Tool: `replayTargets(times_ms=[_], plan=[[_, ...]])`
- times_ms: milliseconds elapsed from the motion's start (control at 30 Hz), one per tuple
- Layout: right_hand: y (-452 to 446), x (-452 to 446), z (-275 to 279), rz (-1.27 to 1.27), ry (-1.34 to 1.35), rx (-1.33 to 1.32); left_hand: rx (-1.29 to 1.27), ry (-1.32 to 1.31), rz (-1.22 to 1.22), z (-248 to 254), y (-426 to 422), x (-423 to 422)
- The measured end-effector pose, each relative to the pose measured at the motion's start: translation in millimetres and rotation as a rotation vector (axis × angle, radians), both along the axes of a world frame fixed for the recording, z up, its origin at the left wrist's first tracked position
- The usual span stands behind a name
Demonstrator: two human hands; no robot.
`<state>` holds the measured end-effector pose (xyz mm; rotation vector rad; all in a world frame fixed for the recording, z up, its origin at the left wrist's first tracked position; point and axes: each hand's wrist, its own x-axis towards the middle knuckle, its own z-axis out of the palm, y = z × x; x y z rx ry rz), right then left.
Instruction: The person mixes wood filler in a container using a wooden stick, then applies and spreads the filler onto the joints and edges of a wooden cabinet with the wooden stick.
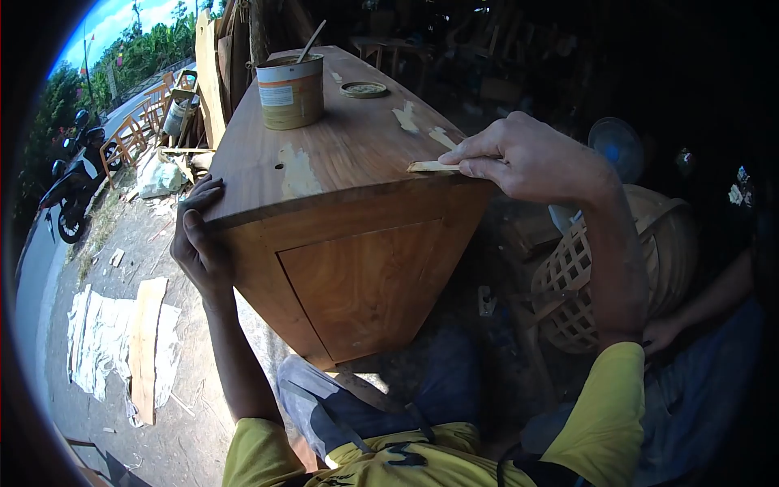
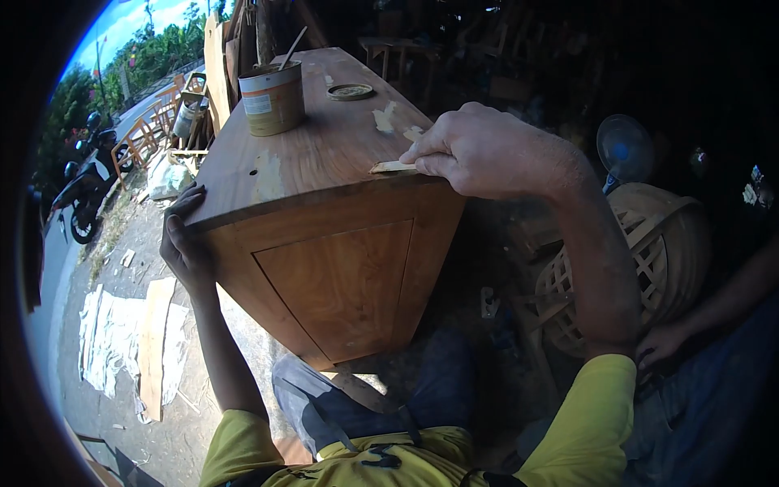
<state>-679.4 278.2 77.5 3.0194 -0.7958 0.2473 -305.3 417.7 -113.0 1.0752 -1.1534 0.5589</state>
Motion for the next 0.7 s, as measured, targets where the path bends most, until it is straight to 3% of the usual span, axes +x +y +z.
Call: replayTargets(times_ms=[133,200,400,467,533,600,700], plan=[[-1.1,-0.3,7.3,0.057,0.02,-0.021,0.009,0.016,0.002,2.0,1.2,-4.8],[-3.8,21.7,4.0,-0.116,0.075,-0.073,0.005,0.012,0.0,0.6,0.8,-4.4],[13.2,-18.4,-1.2,-0.002,0.003,-0.018,0.002,0.014,-0.014,-0.1,-0.9,-1.5],[23.6,-32.8,-27.9,0.054,-0.068,-0.004,0.0,0.023,-0.02,-0.3,0.2,-2.2],[35.2,-39.8,-78.4,-0.042,-0.404,-0.296,0.004,0.022,-0.012,1.7,0.7,-4.3],[41.2,-30.3,-124.2,-0.031,-0.573,-0.333,-0.003,0.012,-0.014,0.8,0.0,-3.1],[26.9,-15.1,-156.8,-0.013,-0.658,-0.365,0.0,-0.008,-0.012,-0.3,-1.0,-0.9]])
